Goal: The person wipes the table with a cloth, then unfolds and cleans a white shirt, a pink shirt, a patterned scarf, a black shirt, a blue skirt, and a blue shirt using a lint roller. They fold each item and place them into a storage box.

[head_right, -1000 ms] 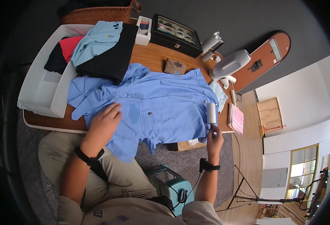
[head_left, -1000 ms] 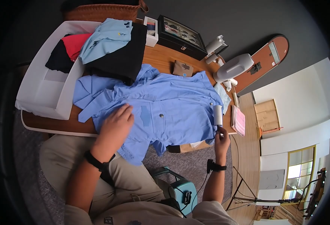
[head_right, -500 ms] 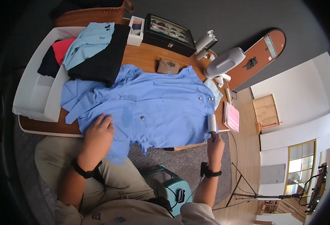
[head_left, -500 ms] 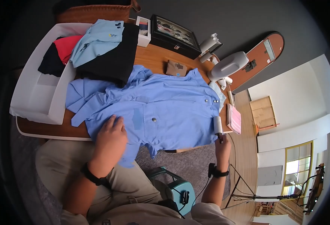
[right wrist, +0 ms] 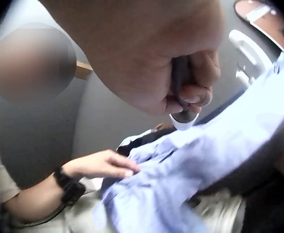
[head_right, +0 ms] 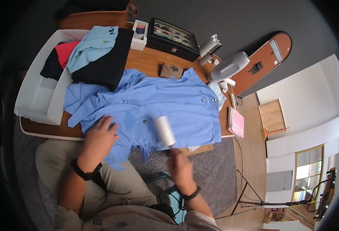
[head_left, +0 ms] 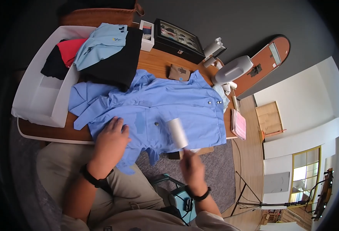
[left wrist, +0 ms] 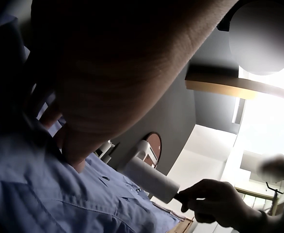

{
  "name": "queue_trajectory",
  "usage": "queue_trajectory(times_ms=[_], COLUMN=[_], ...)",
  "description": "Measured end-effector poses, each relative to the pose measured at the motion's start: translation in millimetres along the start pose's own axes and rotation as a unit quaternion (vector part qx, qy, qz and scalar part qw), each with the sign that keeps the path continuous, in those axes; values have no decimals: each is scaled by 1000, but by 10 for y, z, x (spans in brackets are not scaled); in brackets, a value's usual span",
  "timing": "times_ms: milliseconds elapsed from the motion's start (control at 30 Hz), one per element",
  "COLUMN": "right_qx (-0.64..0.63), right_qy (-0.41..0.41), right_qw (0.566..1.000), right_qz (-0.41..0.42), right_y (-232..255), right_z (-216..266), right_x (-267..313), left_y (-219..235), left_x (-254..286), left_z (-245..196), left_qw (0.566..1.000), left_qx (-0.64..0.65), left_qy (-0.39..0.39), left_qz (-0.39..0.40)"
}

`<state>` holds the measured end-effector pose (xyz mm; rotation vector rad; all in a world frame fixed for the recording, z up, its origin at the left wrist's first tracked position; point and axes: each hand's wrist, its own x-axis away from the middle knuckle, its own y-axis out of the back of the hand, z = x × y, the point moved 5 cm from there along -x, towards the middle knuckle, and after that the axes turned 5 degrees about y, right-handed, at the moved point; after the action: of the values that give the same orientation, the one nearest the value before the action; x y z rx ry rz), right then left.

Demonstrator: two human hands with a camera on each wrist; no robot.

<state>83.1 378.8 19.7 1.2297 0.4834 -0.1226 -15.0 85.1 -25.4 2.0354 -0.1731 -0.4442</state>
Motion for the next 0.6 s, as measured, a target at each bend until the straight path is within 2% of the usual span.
queue_trajectory(times_ms=[33, 67, 133, 167, 267, 300, 367, 433, 500, 600], right_qx=[-56, -56, -61, -62, 10, -31, 42, 100, 96, 139], right_qy=[23, 23, -29, -28, -84, -128, -116, -162, -143, -183], right_qw=[998, 998, 997, 997, 996, 991, 992, 981, 983, 972], right_qz=[9, 8, 24, 25, 36, 12, -30, -31, -60, -53], right_y=[-87, -139, -219, -211, -51, -2, 55, 183, 276, 406], right_z=[195, 237, 217, 160, -303, -478, -919, -1271, -1625, -2003], right_x=[19, 55, 103, 81, 8, -6, 9, -3, 29, 93], left_y=[-3, -5, -7, -4, -6, -15, -10, 25, 37, 40], left_x=[1, 3, -3, -6, -9, -4, -13, -13, -15, -13], left_z=[12, 24, 39, 44, 3, 7, 0, -7, -2, -7], left_qw=[1000, 1000, 1000, 1000, 1000, 1000, 1000, 1000, 1000, 1000], left_qx=[0, 0, -1, -1, -5, -9, -12, -20, -18, -12], left_qy=[0, 0, 1, 3, 0, 0, 1, -1, -1, -4], left_qz=[-1, -3, 3, 5, 14, 12, 8, 12, 14, 15])
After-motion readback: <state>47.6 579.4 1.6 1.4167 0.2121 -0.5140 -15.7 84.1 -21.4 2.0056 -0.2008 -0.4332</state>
